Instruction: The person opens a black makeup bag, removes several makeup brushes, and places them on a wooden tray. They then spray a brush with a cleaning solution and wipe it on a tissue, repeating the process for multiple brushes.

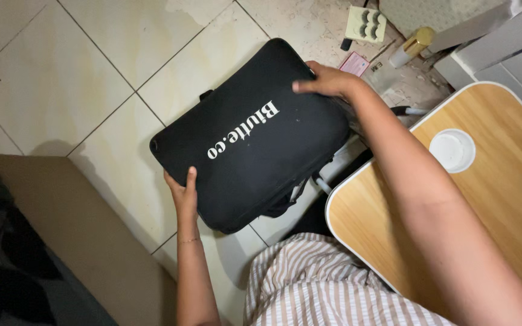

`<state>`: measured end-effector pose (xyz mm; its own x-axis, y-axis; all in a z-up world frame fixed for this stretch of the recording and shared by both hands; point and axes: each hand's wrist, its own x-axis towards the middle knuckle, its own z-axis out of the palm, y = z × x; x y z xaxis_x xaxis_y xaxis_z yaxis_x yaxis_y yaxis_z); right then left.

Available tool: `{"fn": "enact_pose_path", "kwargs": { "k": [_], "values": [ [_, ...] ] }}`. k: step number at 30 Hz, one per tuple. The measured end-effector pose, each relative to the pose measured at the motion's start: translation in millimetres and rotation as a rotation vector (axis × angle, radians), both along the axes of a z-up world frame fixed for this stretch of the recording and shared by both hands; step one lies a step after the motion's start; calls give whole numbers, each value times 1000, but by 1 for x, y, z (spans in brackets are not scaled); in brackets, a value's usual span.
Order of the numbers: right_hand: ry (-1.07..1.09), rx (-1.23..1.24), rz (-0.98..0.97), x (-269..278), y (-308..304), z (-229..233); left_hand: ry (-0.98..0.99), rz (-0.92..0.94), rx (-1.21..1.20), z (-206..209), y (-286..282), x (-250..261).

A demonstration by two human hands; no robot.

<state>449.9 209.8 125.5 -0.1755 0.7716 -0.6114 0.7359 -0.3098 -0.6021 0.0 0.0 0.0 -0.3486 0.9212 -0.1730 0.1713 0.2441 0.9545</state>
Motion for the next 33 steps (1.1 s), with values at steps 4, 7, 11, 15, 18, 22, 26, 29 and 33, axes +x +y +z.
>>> {"fn": "enact_pose_path", "kwargs": {
  "k": [4,7,11,15,18,22,26,29,33],
  "values": [
    [91,269,-137,-3,37,-53,-294,194,-122,18,35,-5],
    [254,530,-90,-7,64,-90,-532,181,62,18,71,-26],
    [564,310,-356,-4,85,-108,-652,-100,146,16,98,-63],
    [642,72,-381,-5,84,-95,-560,-260,-108,20,114,-84],
    [730,-17,-246,-5,86,-79,-399,-274,-304,23,118,-93],
    [482,-52,-99,2,98,-70,-229,-289,-352,17,119,-104],
    [462,-73,-40,2,105,-75,-183,-287,-381,10,121,-111],
    [636,-124,-58,-2,108,-71,-220,-269,-363,10,117,-113],
    [696,-163,-145,-13,104,-61,-226,-279,-275,4,116,-106]
  ]
}}
